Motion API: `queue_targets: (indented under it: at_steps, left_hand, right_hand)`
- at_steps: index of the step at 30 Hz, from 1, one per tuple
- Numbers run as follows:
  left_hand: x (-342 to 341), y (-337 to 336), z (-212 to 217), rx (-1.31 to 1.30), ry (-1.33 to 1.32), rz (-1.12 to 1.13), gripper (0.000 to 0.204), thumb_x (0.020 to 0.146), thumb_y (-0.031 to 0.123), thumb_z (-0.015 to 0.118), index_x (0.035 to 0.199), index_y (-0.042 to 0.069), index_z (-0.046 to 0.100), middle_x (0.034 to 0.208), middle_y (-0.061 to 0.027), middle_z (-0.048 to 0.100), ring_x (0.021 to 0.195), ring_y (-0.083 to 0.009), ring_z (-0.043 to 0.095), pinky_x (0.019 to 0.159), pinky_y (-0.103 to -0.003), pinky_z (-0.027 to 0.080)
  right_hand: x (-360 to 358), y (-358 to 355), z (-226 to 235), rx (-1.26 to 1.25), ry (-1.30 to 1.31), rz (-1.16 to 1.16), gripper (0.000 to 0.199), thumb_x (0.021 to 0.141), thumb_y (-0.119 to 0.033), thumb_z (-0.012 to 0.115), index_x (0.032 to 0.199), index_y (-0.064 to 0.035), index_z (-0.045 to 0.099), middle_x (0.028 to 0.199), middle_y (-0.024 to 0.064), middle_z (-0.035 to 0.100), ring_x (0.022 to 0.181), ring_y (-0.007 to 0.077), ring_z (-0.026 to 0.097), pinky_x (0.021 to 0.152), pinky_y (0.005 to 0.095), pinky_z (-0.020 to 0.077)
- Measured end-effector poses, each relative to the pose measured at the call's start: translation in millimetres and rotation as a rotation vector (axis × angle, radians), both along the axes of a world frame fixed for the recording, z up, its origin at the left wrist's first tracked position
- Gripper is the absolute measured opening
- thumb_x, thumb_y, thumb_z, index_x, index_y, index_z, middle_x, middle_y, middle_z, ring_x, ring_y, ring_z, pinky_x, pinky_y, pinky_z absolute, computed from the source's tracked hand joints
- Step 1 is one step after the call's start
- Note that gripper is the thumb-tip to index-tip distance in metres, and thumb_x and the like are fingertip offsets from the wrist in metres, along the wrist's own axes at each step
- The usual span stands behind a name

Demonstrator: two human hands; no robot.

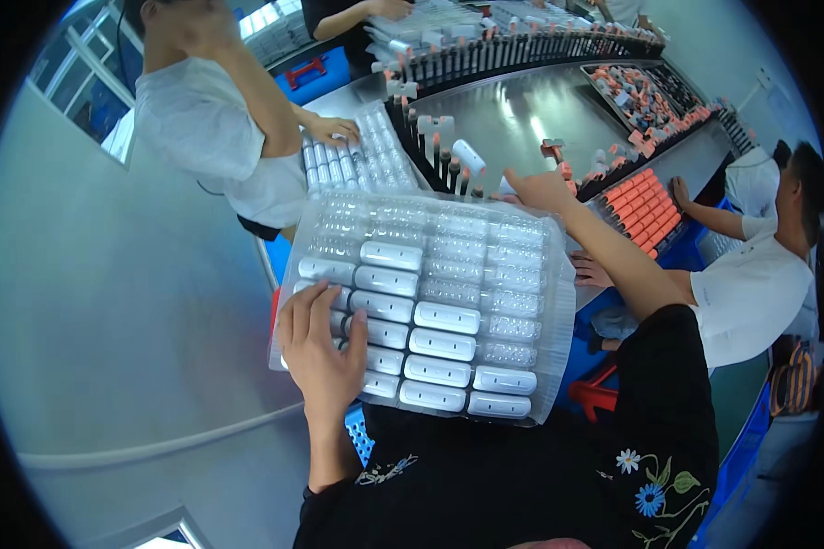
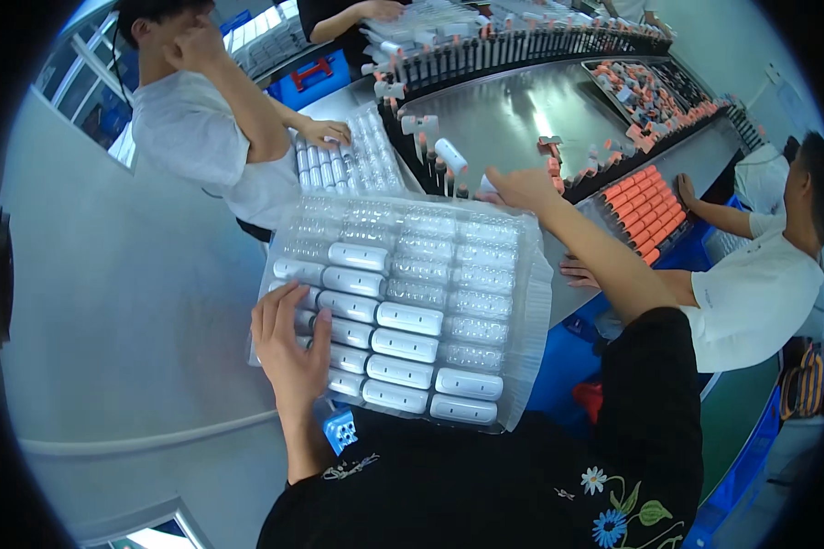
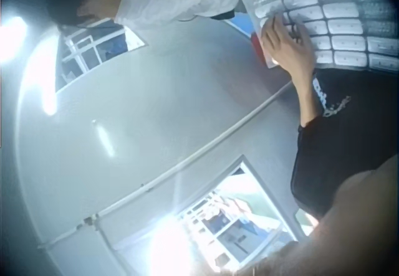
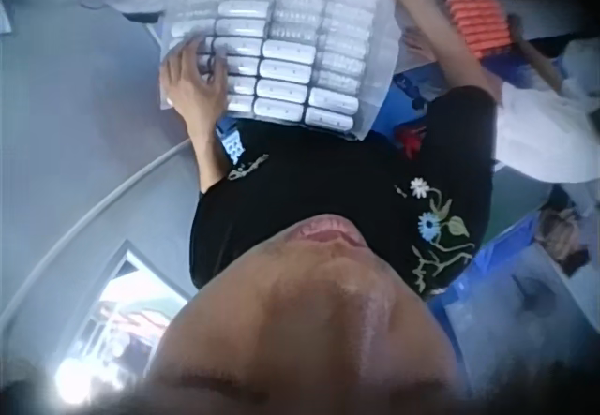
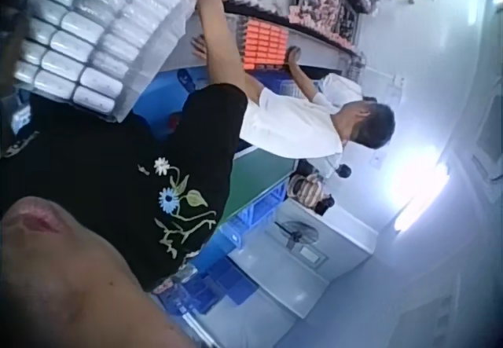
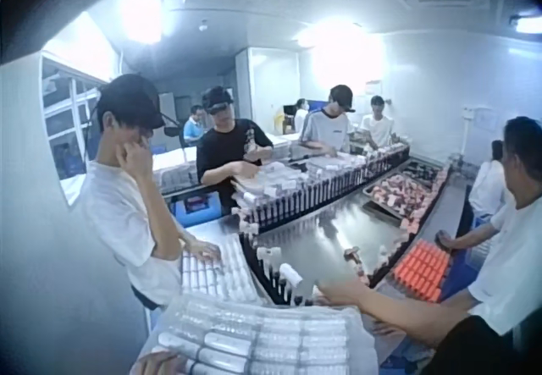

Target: The person removes plastic components from blister trays by hand and mounts them onto the upright pegs of a rotating conveyor line, then receives a stack of filled trays and places additional components onto the pegs.

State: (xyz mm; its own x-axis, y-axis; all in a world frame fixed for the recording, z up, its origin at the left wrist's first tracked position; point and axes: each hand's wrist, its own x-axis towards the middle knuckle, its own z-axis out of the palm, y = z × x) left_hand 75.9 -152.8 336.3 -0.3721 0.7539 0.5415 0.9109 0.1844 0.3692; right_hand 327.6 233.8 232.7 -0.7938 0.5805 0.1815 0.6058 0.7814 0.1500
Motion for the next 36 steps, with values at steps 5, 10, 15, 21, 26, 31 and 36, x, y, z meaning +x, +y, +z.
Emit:
queue_targets:
  at_steps: [5,10,15,21,26,31,36]
  left_hand:
    - [1,-1,1,0.002,0.012,0.031,0.038,0.081,0.016,0.078,0.115,0.002,0.069,0.124,-0.0130,0.066,0.118,-0.0364,0.058,0.103,-0.047,0.044]
    - [-1,-4,2,0.039,-0.015,0.005,0.037,0.081,0.015,0.078,0.114,0.002,0.069,0.123,-0.0133,0.066,0.118,-0.0362,0.058,0.101,-0.046,0.046]
    - [-1,-4,3,0.036,-0.023,0.011,0.039,0.081,0.015,0.078,0.116,0.002,0.067,0.122,-0.0133,0.067,0.116,-0.0371,0.059,0.101,-0.047,0.045]
    - [-1,-6,3,-0.002,-0.006,0.034,0.052,0.082,0.009,0.072,0.131,-0.001,0.059,0.122,-0.0203,0.064,0.116,-0.0414,0.057,0.103,-0.048,0.043]
    - [8,1,2,-0.017,0.006,-0.004,0.049,0.085,0.007,0.068,0.132,-0.003,0.058,0.122,-0.0203,0.063,0.116,-0.0413,0.056,0.104,-0.050,0.042]
    - [10,3,1,-0.013,0.010,-0.034,0.048,0.084,0.007,0.067,0.130,-0.003,0.058,0.121,-0.0201,0.063,0.116,-0.0408,0.056,0.104,-0.050,0.042]
    - [2,-2,-2,-0.031,0.024,0.000,0.047,0.084,0.009,0.068,0.129,-0.001,0.059,0.122,-0.0194,0.063,0.117,-0.0403,0.056,0.104,-0.050,0.041]
  right_hand:
    - [-45,17,24,-0.371,-0.165,0.107,0.050,0.104,-0.049,0.052,0.132,-0.0085,0.044,0.091,0.0231,0.073,0.086,0.0439,0.071,0.075,0.0558,0.0540]
    - [-88,8,84,-0.444,-0.402,0.015,0.046,0.105,-0.043,0.051,0.124,-0.0011,0.056,0.110,0.0226,0.072,0.098,0.0406,0.071,0.084,0.0512,0.0544]
    - [-123,-118,171,-0.841,0.427,0.303,0.043,0.096,-0.032,0.070,0.131,-0.0084,0.061,0.116,0.0142,0.070,0.099,0.0277,0.072,0.085,0.0415,0.0568]
    - [-155,-215,147,-0.283,0.007,0.573,0.028,0.077,-0.015,0.071,0.101,0.0002,0.073,0.111,0.0227,0.070,0.088,0.0357,0.073,0.065,0.0472,0.0575]
    - [-173,-197,150,-0.391,-0.056,0.659,0.006,0.068,-0.009,0.073,0.065,-0.0033,0.073,0.076,0.0148,0.072,0.070,0.0349,0.072,0.055,0.0458,0.0548]
    - [-141,-202,154,-0.409,0.098,0.543,0.023,0.069,-0.013,0.073,0.091,-0.0049,0.074,0.083,0.0152,0.073,0.072,0.0351,0.072,0.058,0.0480,0.0548]
    - [-77,-161,175,-0.368,0.604,0.416,0.053,0.079,-0.026,0.074,0.127,-0.0077,0.063,0.111,0.0206,0.068,0.094,0.0358,0.069,0.078,0.0469,0.0564]
